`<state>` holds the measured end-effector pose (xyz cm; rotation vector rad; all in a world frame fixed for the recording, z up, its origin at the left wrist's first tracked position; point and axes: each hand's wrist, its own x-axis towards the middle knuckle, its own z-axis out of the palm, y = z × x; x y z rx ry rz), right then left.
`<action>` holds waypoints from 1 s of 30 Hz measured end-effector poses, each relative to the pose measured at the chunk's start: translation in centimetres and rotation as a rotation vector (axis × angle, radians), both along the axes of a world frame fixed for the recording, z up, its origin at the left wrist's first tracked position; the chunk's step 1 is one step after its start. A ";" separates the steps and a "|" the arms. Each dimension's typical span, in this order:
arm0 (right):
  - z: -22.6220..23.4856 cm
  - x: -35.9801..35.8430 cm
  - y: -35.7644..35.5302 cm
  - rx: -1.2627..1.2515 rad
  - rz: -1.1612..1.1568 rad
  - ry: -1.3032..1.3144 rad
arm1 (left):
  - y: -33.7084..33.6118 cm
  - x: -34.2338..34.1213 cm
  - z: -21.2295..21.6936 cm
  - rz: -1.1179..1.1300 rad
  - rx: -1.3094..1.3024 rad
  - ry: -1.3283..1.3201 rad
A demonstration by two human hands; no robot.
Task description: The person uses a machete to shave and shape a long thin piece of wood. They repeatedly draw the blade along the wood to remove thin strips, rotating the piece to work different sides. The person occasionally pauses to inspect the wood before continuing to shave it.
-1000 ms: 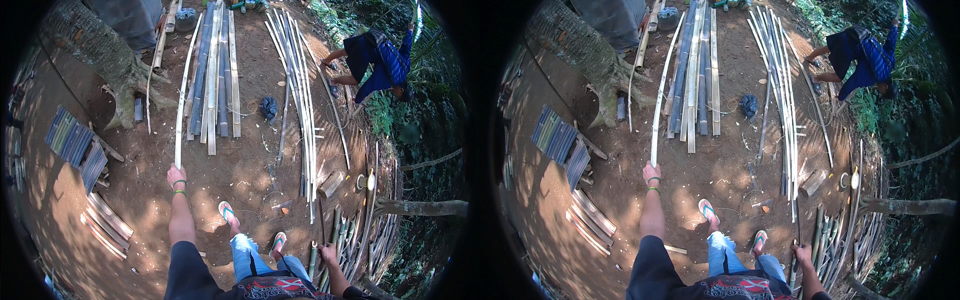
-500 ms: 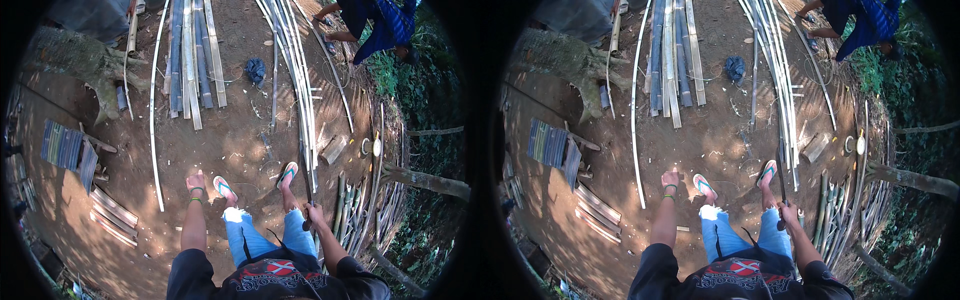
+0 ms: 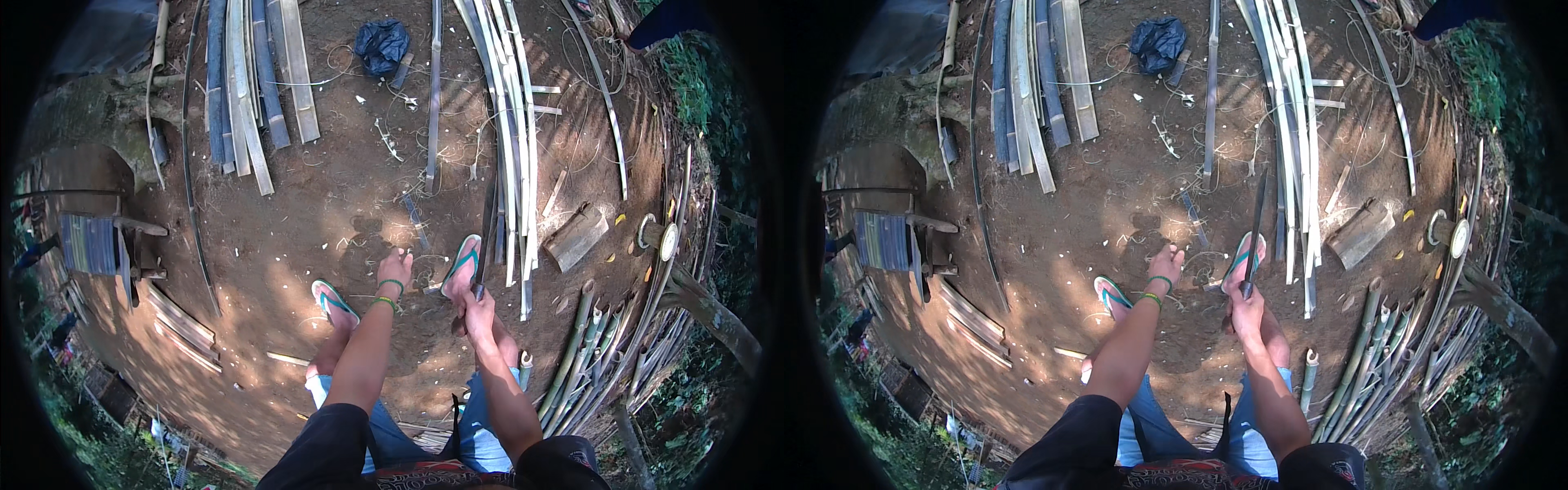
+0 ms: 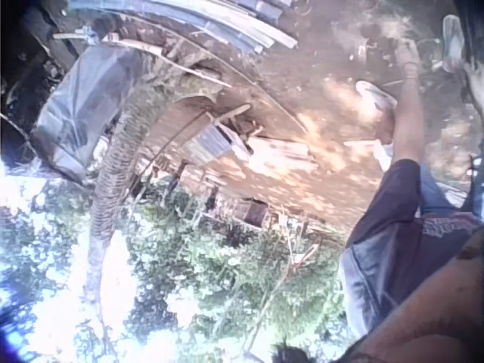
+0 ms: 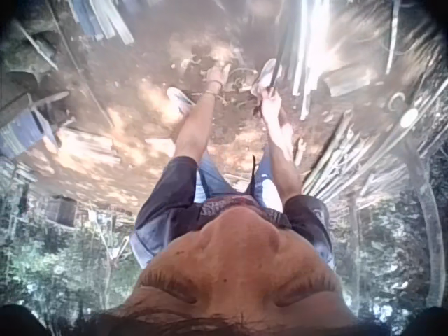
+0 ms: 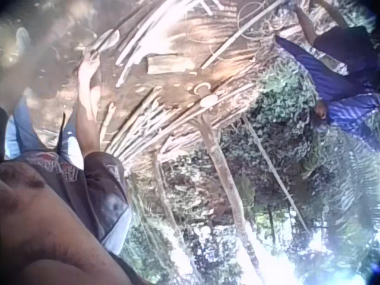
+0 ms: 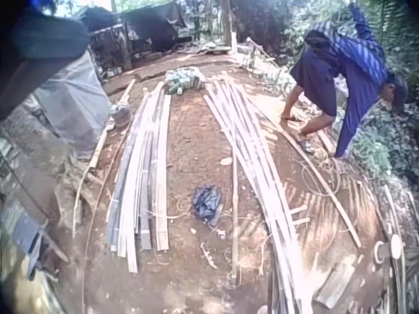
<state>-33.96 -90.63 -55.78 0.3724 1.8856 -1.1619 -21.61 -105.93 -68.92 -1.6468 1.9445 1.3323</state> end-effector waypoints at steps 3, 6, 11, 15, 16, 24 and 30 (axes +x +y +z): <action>0.3 -2.3 -1.7 0.061 -0.060 -0.151 | -2.8 -5.6 -7.9 0.028 -0.071 -0.008; 1.4 -4.5 -1.8 0.023 -0.213 -0.249 | -5.7 -12.5 -13.7 0.066 -0.262 0.042; 3.2 -8.8 -1.9 0.008 -0.284 -0.331 | -7.9 -21.5 -19.2 0.062 -0.387 0.062; 2.9 -9.6 -0.6 -0.043 -0.252 -0.278 | -7.8 -24.5 -21.3 0.156 -0.378 -0.135; 3.0 -10.0 -0.5 -0.031 -0.261 -0.273 | -7.2 -25.3 -21.4 0.136 -0.354 -0.181; 3.0 -10.6 -0.8 -0.088 -0.238 -0.160 | -8.9 -24.9 -17.2 0.109 -0.470 -0.085; 1.4 -9.3 -0.2 -0.115 -0.120 -0.102 | -8.4 -22.7 -1.8 0.152 -0.338 0.028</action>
